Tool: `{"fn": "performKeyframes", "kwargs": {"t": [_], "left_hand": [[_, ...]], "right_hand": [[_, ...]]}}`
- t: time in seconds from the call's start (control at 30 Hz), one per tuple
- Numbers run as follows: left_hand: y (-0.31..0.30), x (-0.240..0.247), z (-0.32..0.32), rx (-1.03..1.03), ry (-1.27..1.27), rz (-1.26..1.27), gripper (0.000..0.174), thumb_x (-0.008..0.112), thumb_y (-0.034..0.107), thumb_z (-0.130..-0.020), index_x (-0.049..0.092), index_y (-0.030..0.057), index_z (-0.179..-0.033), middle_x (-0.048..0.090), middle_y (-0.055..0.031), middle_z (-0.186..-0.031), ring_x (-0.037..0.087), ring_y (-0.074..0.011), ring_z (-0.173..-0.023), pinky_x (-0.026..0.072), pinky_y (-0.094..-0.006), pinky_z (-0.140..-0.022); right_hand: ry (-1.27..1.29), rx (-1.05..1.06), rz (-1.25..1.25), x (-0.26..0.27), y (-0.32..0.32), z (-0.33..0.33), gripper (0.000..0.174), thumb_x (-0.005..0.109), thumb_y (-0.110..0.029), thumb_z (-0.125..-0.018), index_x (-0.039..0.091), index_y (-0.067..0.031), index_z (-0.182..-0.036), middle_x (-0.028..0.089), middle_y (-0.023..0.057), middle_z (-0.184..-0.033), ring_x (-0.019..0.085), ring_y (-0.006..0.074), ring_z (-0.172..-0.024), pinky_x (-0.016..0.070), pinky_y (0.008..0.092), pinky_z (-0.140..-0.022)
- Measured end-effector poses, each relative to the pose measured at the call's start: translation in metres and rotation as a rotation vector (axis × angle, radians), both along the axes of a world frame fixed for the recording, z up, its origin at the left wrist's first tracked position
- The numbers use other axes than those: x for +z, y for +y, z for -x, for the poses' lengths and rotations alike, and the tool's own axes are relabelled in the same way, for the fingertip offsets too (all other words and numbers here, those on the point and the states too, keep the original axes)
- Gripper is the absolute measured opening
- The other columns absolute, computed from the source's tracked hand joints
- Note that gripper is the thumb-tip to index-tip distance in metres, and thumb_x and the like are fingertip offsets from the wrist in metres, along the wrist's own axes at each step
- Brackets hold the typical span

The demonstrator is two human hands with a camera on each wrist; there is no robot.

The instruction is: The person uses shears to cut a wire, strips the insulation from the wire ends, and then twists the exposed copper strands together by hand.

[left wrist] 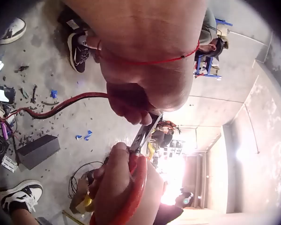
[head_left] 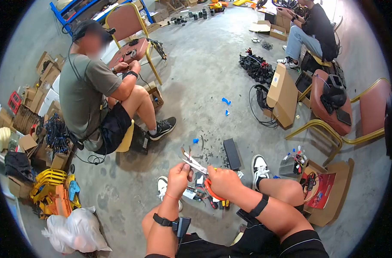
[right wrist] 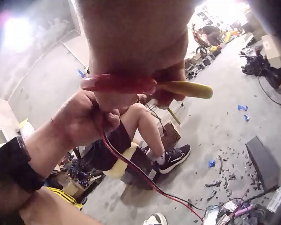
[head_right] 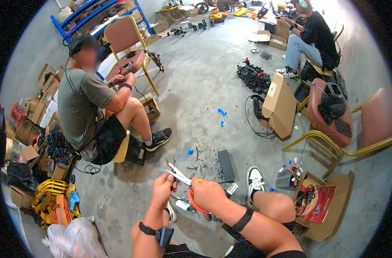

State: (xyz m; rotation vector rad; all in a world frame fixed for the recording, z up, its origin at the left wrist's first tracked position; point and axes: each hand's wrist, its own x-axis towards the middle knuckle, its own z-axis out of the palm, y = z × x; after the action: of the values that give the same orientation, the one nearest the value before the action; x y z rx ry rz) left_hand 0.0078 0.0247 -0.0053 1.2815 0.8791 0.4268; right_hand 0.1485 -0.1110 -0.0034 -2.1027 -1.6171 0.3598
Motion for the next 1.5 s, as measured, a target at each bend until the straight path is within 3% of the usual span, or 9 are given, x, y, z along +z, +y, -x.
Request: {"fn": "performKeyframes", "kwargs": {"t": [0.23,0.5,0.67,0.8,0.87,1.17,1.3,1.4,1.5], "left_hand": [[0.012,-0.005,0.016,-0.139,0.085,-0.174,0.022,0.051,0.016,-0.105,0.064,-0.0004,-0.099,0.050,0.0038,-0.070,0.039,-0.0058,-0.063,0.0323,-0.0229,-0.056],[0.012,0.004,0.017,-0.200,0.107,0.035,0.028,0.048,0.021,-0.107,0.066,0.0008,-0.098,0.046,0.0049,-0.067,0.035,-0.0068,-0.060,0.0297,-0.0242,-0.056],[0.017,0.001,0.016,-0.210,0.044,0.150,0.030,0.048,0.025,-0.107,0.064,0.0008,-0.099,0.044,0.0055,-0.066,0.034,-0.0069,-0.059,0.0298,-0.0244,-0.055],[0.016,0.007,0.014,-0.259,0.016,0.188,0.031,0.048,0.026,-0.107,0.063,0.0005,-0.099,0.043,0.0057,-0.066,0.033,-0.0065,-0.059,0.0285,-0.0238,-0.055],[0.016,0.009,0.014,-0.278,-0.054,0.233,0.032,0.047,0.027,-0.108,0.062,0.0002,-0.101,0.041,0.0061,-0.066,0.031,-0.0062,-0.059,0.0272,-0.0235,-0.055],[0.014,0.017,0.015,-0.294,-0.080,0.217,0.033,0.048,0.029,-0.107,0.064,0.0003,-0.100,0.042,0.0066,-0.067,0.032,-0.0060,-0.061,0.0271,-0.0234,-0.056],[0.015,0.007,0.015,-0.274,-0.103,0.189,0.033,0.048,0.028,-0.108,0.065,0.0005,-0.100,0.042,0.0064,-0.067,0.032,-0.0058,-0.060,0.0279,-0.0232,-0.056],[0.017,0.000,0.012,-0.107,-0.091,0.194,0.032,0.046,0.026,-0.108,0.065,0.0007,-0.101,0.044,0.0053,-0.066,0.034,-0.0065,-0.059,0.0300,-0.0234,-0.056],[0.017,0.001,0.015,-0.023,-0.134,0.224,0.032,0.046,0.025,-0.108,0.065,-0.0001,-0.100,0.045,0.0045,-0.067,0.034,-0.0069,-0.059,0.0305,-0.0238,-0.056]], "right_hand": [[0.034,0.090,0.100,0.005,-0.008,-0.012,0.021,0.060,-0.022,-0.089,0.057,-0.0008,-0.091,0.068,0.0212,-0.073,0.070,0.0388,-0.068,0.0561,0.0485,-0.061],[0.606,0.189,0.339,0.012,-0.001,-0.041,0.041,0.066,-0.040,-0.088,0.066,-0.0027,-0.105,0.068,0.0239,-0.086,0.066,0.0439,-0.087,0.0506,0.0480,-0.076],[0.888,0.209,0.508,0.035,0.002,-0.054,0.037,0.064,-0.036,-0.090,0.064,-0.0001,-0.098,0.067,0.0104,-0.077,0.064,0.0246,-0.072,0.0500,0.0376,-0.069],[0.927,0.234,0.540,0.040,-0.001,-0.065,0.035,0.062,-0.032,-0.090,0.065,0.0008,-0.102,0.066,0.0063,-0.077,0.062,0.0181,-0.071,0.0491,0.0346,-0.065],[1.024,0.247,0.569,0.041,-0.002,-0.067,0.040,0.062,-0.027,-0.094,0.063,-0.0022,-0.126,0.067,0.0042,-0.081,0.055,0.0113,-0.060,0.0452,0.0274,-0.053],[1.275,0.282,0.603,0.029,-0.005,-0.071,0.043,0.060,-0.025,-0.094,0.060,-0.0008,-0.129,0.070,0.0056,-0.084,0.053,0.0089,-0.060,0.0448,0.0276,-0.056],[1.121,0.224,0.613,0.036,-0.004,-0.064,0.037,0.062,-0.026,-0.091,0.063,-0.0038,-0.121,0.072,0.0110,-0.086,0.064,0.0186,-0.067,0.0508,0.0335,-0.060],[0.400,0.167,0.283,0.031,-0.010,-0.055,0.035,0.064,-0.028,-0.090,0.063,-0.0072,-0.118,0.069,0.0205,-0.093,0.066,0.0416,-0.090,0.0521,0.0483,-0.081],[0.135,0.162,0.091,0.033,-0.018,-0.058,0.038,0.068,-0.029,-0.086,0.062,-0.0082,-0.117,0.068,0.0180,-0.094,0.067,0.0383,-0.091,0.0528,0.0475,-0.081]]}}
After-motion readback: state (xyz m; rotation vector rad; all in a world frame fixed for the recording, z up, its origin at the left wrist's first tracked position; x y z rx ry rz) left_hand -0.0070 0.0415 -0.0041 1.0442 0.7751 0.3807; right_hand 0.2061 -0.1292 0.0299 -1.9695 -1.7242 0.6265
